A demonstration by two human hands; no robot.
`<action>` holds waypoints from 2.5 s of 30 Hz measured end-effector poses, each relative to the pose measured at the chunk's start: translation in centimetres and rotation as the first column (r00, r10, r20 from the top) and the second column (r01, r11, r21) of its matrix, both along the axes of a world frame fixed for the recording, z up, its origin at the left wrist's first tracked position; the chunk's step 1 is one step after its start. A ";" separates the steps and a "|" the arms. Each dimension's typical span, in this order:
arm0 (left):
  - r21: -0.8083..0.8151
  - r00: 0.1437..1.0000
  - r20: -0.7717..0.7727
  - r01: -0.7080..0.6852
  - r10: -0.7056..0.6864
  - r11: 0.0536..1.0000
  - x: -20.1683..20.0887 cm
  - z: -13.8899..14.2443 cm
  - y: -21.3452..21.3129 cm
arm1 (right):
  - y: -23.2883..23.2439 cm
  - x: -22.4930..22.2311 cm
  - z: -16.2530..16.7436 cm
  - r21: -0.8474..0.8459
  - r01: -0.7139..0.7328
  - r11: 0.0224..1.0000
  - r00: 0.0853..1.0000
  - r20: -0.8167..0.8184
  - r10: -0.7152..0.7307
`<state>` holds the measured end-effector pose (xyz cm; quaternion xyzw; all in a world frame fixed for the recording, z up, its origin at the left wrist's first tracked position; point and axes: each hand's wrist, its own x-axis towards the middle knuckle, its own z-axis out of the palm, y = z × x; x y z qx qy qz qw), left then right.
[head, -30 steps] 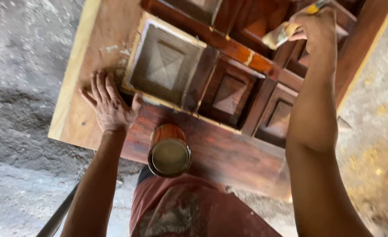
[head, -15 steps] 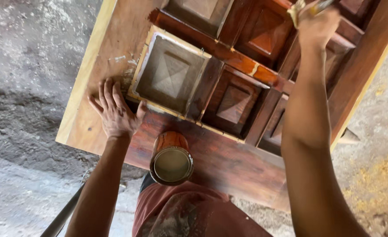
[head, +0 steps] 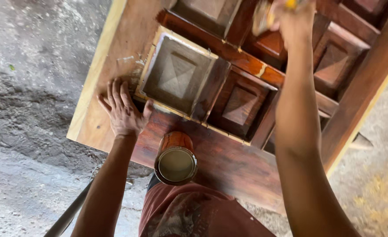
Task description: The person holds a can of wood stain in one hand and uses a brush to apply stain to a paneled wooden door laid flat on trestles, brushing the raised panels, rails and edges, and re-dipping the brush as they work across the door surface.
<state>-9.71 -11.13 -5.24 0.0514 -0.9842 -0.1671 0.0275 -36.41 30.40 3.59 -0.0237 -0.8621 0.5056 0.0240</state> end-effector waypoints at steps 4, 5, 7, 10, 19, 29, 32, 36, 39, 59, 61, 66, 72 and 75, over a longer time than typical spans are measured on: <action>-0.007 1.000 -0.021 -0.005 0.005 1.000 0.0 0.5 0.3 | -0.4 2.8 3.1 0.168 -0.254 0.952 0.930 0.313 0.193; -0.006 1.000 -0.031 -0.003 0.003 1.000 -0.4 0.6 0.5 | -1.0 3.2 4.0 0.143 -0.174 0.974 0.966 0.217 0.140; -0.012 1.000 -0.004 -0.001 0.001 1.000 -0.1 1.1 0.7 | -2.0 4.2 4.9 0.175 -0.191 0.966 0.970 0.183 0.158; -0.005 1.000 0.007 -0.001 0.002 1.000 -0.1 1.2 0.9 | -1.0 5.1 4.8 0.379 -0.346 0.858 0.913 0.346 0.215; 0.010 0.999 0.038 -0.013 0.013 1.000 0.0 1.5 0.8 | 9.0 3.5 2.2 0.782 -0.085 0.618 0.992 0.009 0.125; -0.044 0.999 0.036 -0.006 0.008 0.999 0.7 1.1 -0.1 | 3.3 10.1 1.5 0.854 -0.245 0.459 0.968 0.190 0.163; -0.035 1.000 0.006 -0.007 0.007 0.999 0.7 1.2 -0.6 | 4.0 17.8 2.6 0.559 -0.017 0.829 0.995 -0.075 0.071; 0.099 0.998 -0.056 0.002 0.004 0.995 1.1 1.6 -1.7 | 3.7 33.3 4.1 0.482 0.130 0.866 0.937 -0.347 0.052; 0.436 0.997 -0.082 0.037 -0.001 0.899 2.3 1.8 -3.9 | 2.4 45.3 4.7 0.443 0.206 0.873 0.977 -0.144 -0.158; 0.762 0.892 -0.325 0.444 -0.315 0.471 14.7 6.9 2.9 | -4.8 66.3 8.0 0.492 0.420 0.762 0.907 -0.196 -0.373; 0.785 0.907 -0.281 0.405 -0.313 0.469 14.6 7.3 3.3 | -4.7 65.3 8.2 0.509 0.368 0.778 0.928 -0.148 -0.342; 0.765 0.929 -0.220 0.354 -0.298 0.538 14.4 8.0 3.8 | -4.5 63.0 9.1 0.446 0.356 0.821 0.925 -0.293 -0.242; 0.801 0.942 -0.200 0.317 -0.271 0.509 14.9 8.1 4.7 | -4.3 61.2 10.3 0.292 0.331 0.897 0.924 -0.293 -0.246; 0.800 0.918 -0.325 0.395 -0.228 0.451 14.8 7.4 4.8 | -3.8 61.0 10.4 0.273 0.367 0.889 0.908 -0.315 -0.278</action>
